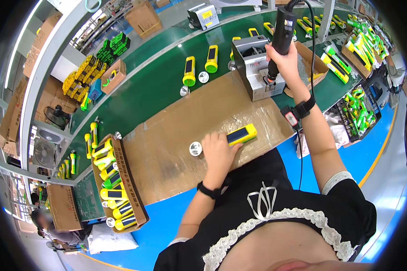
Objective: Assembling solar-powered flashlights by using an electric screwdriver to attach components and housing.
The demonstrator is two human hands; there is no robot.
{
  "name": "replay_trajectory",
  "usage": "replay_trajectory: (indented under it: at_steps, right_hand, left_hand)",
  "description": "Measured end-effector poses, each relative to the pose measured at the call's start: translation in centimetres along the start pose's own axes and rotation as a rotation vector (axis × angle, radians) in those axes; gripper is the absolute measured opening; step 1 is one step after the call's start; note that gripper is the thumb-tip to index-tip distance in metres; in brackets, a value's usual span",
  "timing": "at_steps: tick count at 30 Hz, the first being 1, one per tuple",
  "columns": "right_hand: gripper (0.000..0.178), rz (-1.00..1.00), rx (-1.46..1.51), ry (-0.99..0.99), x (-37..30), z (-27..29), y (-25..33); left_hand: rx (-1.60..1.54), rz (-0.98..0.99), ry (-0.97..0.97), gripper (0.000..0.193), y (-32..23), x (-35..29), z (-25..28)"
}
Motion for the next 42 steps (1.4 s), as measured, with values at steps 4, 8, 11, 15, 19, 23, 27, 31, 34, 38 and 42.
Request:
replay_trajectory:
  at_steps: [4,8,11,15,19,23,27,31,34,38,42]
  right_hand:
    - [0.040,0.020,0.041,0.098,-0.9,-0.5,1.7]
    - [0.058,-0.022,0.276,0.143,-6.5,0.2,3.6]
    - [0.064,0.040,0.349,0.152,-11.0,0.2,5.6]
    - [0.064,0.026,0.448,0.163,-14.4,-0.4,6.1]
    - [0.064,0.038,0.388,0.151,-14.9,-0.1,6.0]
    - [0.064,0.078,0.425,0.157,-14.8,-0.2,6.2]
    - [0.065,0.082,0.414,0.171,-14.9,-0.6,6.2]
    - [0.061,0.026,0.349,0.169,-15.4,-1.3,4.9]
    - [0.055,-0.034,0.322,0.193,-15.7,-1.6,4.0]
    - [0.048,-0.048,0.345,0.232,-15.4,-2.0,3.5]
    - [0.049,-0.070,0.311,0.229,-15.1,-2.0,3.1]
  left_hand:
    - [-0.086,-0.103,0.035,0.045,-0.9,0.2,-0.6]
    - [-0.168,-0.094,0.106,0.043,1.1,-0.8,-0.4]
    - [-0.223,-0.110,0.136,0.045,2.5,-1.5,-0.3]
    - [-0.274,-0.122,0.098,0.045,2.9,-1.7,-1.1]
    - [-0.296,-0.140,0.062,0.044,2.8,-1.6,-1.1]
    - [-0.303,-0.133,0.063,0.045,2.8,-1.8,-1.2]
    - [-0.312,-0.143,0.057,0.045,2.8,-1.9,-1.1]
    - [-0.334,-0.136,0.073,0.045,2.9,-1.9,-1.2]
    - [-0.319,-0.143,0.083,0.045,2.8,-1.9,-1.2]
    - [-0.314,-0.135,0.068,0.044,2.8,-1.7,-1.1]
    - [-0.325,-0.136,0.085,0.043,2.9,-1.5,-1.1]
Point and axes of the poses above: each hand's wrist, its own x-axis towards the middle knuckle, its own z-axis out of the back of the hand, y = z × x, the point moved 4 cm from there along x, towards the middle knuckle, and after that the axes turned 3 degrees about z, right-handed, at the moved point
